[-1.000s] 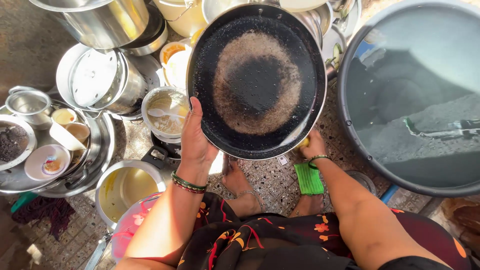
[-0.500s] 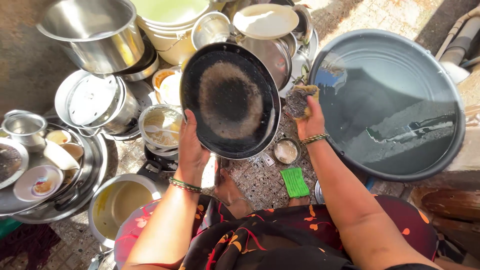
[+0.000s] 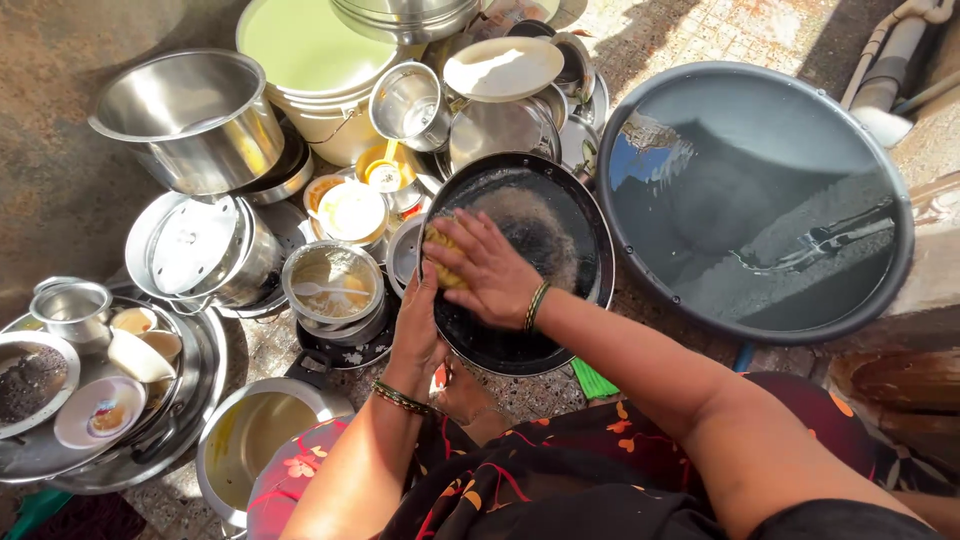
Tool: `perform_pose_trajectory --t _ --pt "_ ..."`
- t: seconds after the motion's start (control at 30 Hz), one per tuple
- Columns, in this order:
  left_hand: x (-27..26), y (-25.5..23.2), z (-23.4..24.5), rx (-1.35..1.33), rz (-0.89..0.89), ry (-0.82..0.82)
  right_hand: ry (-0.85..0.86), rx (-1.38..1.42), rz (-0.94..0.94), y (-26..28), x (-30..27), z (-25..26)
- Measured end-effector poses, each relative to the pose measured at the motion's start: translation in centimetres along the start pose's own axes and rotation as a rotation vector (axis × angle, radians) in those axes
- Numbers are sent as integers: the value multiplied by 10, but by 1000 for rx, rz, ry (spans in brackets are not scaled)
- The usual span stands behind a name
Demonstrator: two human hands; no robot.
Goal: Washing various metal pots, lids, and pans using a scrub pad and water in an outdoor washing area.
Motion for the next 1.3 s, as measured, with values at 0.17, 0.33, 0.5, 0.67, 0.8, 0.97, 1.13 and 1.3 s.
perform_pose_trajectory --t 0.17,0.33,0.5,0.67,0.8,0.97,1.13,1.3 --pt "-4 -8 4 -23 -38 11 -3 -242 -393 -64 -40 9" --pt "8 -16 16 42 -171 41 55 -32 -385 0 -100 -32" --pt "8 -2 20 34 -94 -1 100 -180 -161 -51 -49 -28" --pt "25 16 47 -30 -82 67 -158 -92 -307 -20 -31 -2" --pt "7 -8 31 -60 -106 76 151 -131 127 10 -68 -35" --pt "7 -13 20 -9 -114 32 -75 -131 -395 -25 -68 -12" --pt "-1 -24 6 -42 -145 24 281 -160 105 -5 -83 -32" --pt "6 -21 16 -60 -152 54 61 -1 -177 -3 -66 -13"
Point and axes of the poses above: each hand's wrist, its own x-axis towards the middle knuckle, its own z-axis out of the back of the hand, y = z × x, the point moved 6 cm from there along x, towards the middle knuckle, and after that the axes turned 6 degrees about -y, right-handed, at the moved point
